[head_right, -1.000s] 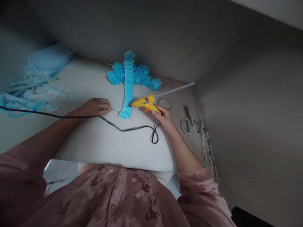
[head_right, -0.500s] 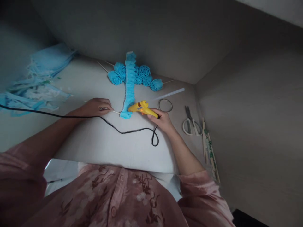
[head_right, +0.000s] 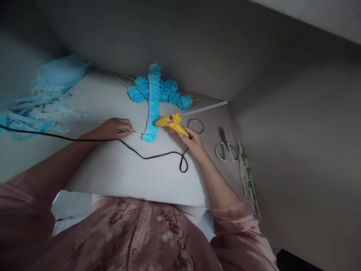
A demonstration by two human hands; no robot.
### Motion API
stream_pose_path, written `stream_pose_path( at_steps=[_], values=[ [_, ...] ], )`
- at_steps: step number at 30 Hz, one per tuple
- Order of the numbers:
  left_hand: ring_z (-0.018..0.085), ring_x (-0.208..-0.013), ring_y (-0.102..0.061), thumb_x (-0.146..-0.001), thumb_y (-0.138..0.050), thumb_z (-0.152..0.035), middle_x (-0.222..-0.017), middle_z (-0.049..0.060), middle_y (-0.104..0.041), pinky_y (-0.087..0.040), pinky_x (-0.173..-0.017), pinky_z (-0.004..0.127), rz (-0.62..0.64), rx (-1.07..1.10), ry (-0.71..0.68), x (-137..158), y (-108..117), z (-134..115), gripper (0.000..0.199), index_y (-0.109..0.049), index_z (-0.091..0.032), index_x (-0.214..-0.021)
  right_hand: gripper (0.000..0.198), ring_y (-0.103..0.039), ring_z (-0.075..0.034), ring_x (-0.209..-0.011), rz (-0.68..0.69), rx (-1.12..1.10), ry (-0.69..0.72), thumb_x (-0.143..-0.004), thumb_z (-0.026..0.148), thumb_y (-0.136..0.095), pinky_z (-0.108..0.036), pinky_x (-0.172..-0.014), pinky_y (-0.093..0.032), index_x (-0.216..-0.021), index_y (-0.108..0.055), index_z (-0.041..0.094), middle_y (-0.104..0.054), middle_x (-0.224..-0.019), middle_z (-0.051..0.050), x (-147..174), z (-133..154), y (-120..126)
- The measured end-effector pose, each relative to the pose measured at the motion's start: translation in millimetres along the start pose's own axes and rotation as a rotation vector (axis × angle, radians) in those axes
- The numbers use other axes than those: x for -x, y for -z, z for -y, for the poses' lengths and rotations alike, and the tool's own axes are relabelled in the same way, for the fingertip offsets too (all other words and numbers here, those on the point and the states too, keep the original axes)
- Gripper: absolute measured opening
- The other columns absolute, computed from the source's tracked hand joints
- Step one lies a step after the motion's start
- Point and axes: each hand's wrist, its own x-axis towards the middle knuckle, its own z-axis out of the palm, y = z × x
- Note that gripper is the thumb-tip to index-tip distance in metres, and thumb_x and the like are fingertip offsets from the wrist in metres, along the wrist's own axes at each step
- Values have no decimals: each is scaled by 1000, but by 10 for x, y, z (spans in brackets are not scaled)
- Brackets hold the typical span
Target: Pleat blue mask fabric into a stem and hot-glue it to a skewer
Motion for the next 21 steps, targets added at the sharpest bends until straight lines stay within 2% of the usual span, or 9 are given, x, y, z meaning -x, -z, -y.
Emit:
stream_pose_path(
  at_steps=[13, 18, 21],
  values=[
    [13, -83, -68, -95, -51, -24, -94, 4, -75, -45, -78, 20, 21, -45, 30, -2, -3, -24, 29, -80, -19, -95, 35, -54, -16, -69, 22, 190, 50, -79, 46, -72, -30, -67, -43, -101, -79, 19, -66, -74, 0, 2, 1, 11],
    [13, -83, -68, -95, -51, -25, -95, 4, -75, -46, -78, 20, 25, -36, 19, 1, 17, -37, 29, -80, -20, -95, 39, -50, -14, -63, -32, 120, 26, -79, 49, -71, -29, -62, -41, -102, -79, 18, -62, -68, 0, 0, -50, 50],
    [13, -86, -68, -95, -52, -26, -95, 3, -76, -47, -80, 20, 16, -55, 26, 5, 19, -39, 28, -80, -21, -96, 41, -50, -14, -63, -11, 116, 26, -80, 51, -71, -29, -62, -41, -105, -78, 18, -64, -69, 0, 10, -52, 28]
  ],
)
